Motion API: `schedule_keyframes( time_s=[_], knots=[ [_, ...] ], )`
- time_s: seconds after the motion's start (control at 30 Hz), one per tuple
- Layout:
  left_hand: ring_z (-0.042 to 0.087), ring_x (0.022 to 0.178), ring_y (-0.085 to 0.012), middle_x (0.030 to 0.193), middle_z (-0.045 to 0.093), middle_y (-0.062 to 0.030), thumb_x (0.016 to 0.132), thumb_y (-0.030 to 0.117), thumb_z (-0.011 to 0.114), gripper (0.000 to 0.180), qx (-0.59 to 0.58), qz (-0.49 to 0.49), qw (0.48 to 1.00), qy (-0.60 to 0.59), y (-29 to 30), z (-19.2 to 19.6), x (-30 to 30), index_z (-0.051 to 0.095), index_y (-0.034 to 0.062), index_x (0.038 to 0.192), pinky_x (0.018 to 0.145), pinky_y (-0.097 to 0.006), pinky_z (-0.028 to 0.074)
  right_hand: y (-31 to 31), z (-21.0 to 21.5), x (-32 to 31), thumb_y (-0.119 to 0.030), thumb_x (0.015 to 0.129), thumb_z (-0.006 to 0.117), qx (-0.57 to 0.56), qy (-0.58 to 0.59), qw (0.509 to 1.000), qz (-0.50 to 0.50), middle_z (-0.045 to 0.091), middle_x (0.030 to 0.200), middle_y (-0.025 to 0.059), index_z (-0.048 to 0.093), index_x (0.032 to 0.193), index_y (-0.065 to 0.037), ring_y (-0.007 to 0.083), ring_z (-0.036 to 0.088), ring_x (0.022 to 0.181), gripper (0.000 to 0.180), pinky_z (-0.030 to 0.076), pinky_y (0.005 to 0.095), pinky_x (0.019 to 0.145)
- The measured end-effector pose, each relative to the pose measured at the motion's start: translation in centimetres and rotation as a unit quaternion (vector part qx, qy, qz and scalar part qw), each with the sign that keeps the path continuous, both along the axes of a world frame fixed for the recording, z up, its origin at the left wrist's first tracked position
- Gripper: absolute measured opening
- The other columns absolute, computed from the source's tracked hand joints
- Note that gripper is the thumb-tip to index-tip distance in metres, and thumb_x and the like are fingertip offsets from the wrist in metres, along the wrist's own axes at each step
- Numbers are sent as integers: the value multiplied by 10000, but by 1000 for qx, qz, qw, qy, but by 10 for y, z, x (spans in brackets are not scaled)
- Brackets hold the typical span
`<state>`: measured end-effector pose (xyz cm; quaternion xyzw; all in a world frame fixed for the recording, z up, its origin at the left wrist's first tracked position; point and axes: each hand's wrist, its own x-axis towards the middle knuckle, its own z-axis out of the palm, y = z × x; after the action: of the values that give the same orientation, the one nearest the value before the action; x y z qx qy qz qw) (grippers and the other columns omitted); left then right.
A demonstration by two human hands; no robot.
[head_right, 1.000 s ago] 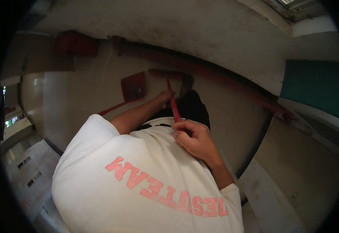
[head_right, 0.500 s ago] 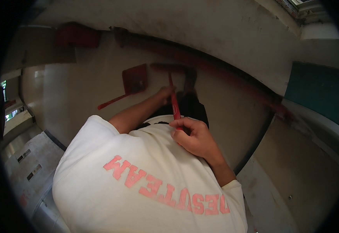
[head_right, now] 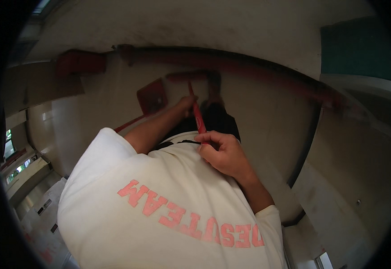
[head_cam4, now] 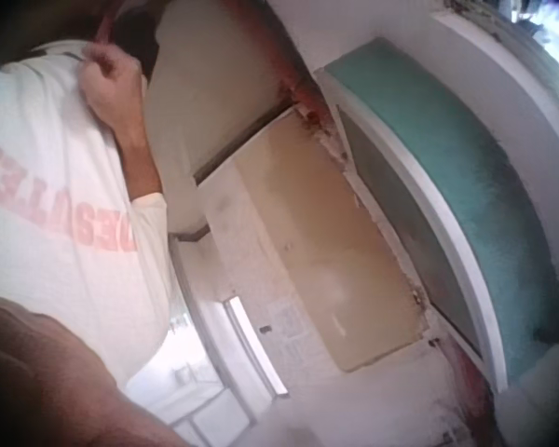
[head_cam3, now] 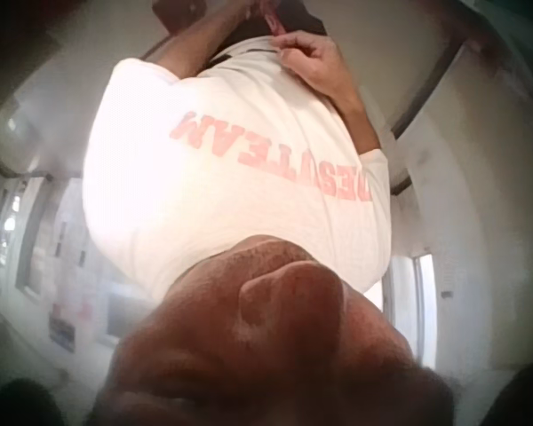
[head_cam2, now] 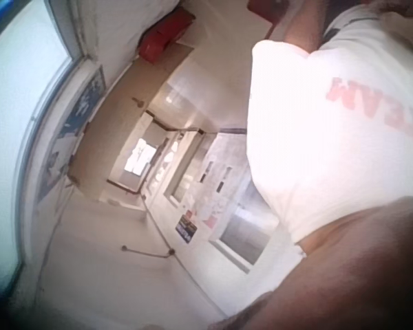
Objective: The person sweeps debris from a tiled hallway into a red dustpan using a broom, walks to a concrete stairwell landing and sweeps the surface, and uses the broom to clean a red pipe and the wall surface near the ceiling.
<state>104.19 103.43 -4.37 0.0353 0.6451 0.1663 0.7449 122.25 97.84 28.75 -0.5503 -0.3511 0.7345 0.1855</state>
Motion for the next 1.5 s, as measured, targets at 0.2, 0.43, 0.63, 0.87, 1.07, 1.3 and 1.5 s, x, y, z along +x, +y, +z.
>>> schedule_keyframes(
  time_s=[0.2, 0.43, 0.63, 0.87, 1.07, 1.3, 1.5],
  knots=[
    [567, 526, -216, 691, 567, -80, 865, 200, 518, 137, -5, -24, 1000, -1, -21, 11, 24, 546, 76, 916, 430, -356, 484, -24, 0, 18, -112, 830, 628, -49, 0, 997, -51, 632, 780, 2, 679, 1050, 22, 36, 541, 661, 263, 434, 194, 619],
    [573, 528, -212, 682, 552, -60, 832, 238, 609, 189, 10, 13, 1000, 18, -41, 27, 39, 544, 64, 870, 442, -366, 495, -29, 22, 36, -104, 839, 622, -6, 6, 1000, 0, 636, 813, -1, 674, 1070, 31, 35, 541, 696, 272, 438, 201, 646],
    [583, 539, -213, 696, 569, -63, 827, 181, 644, 169, 51, 118, 992, 2, -38, 63, 57, 544, 46, 850, 437, -364, 494, -39, 13, 72, -83, 839, 598, 43, -1, 999, 32, 638, 805, 21, 659, 1095, 39, 39, 545, 688, 291, 441, 206, 633],
    [568, 539, -209, 706, 563, -73, 873, 208, 604, 175, 22, 20, 999, 26, -43, 29, 118, 524, 53, 859, 412, -356, 446, -73, -1, 148, -87, 823, 603, 156, -121, 979, -56, 659, 830, 93, 645, 1123, 18, 94, 575, 673, 321, 478, 247, 635],
    [532, 505, -212, 685, 551, -63, 901, 268, 556, 196, 10, -14, 1000, 16, -74, 23, 232, 514, 76, 909, 412, -343, 424, -123, -3, 238, -77, 780, 700, 247, -146, 954, -84, 666, 864, 110, 651, 1103, -38, 123, 603, 709, 329, 496, 265, 665],
    [543, 505, -214, 666, 574, -73, 890, 259, 565, 193, 30, -75, 997, -15, -93, 19, 301, 540, 76, 834, 424, -348, 437, -152, -2, 272, -100, 762, 720, 290, -205, 932, -75, 651, 944, 130, 650, 1014, -70, 238, 646, 790, 264, 524, 333, 725],
    [544, 475, -211, 653, 572, -87, 879, 248, 565, 195, 43, -71, 997, 1, -84, 5, 305, 546, 64, 813, 381, -346, 426, -141, -6, 285, -68, 745, 688, 359, -275, 887, -95, 645, 1026, 155, 645, 983, -67, 309, 656, 917, 242, 534, 376, 799]
  ],
)
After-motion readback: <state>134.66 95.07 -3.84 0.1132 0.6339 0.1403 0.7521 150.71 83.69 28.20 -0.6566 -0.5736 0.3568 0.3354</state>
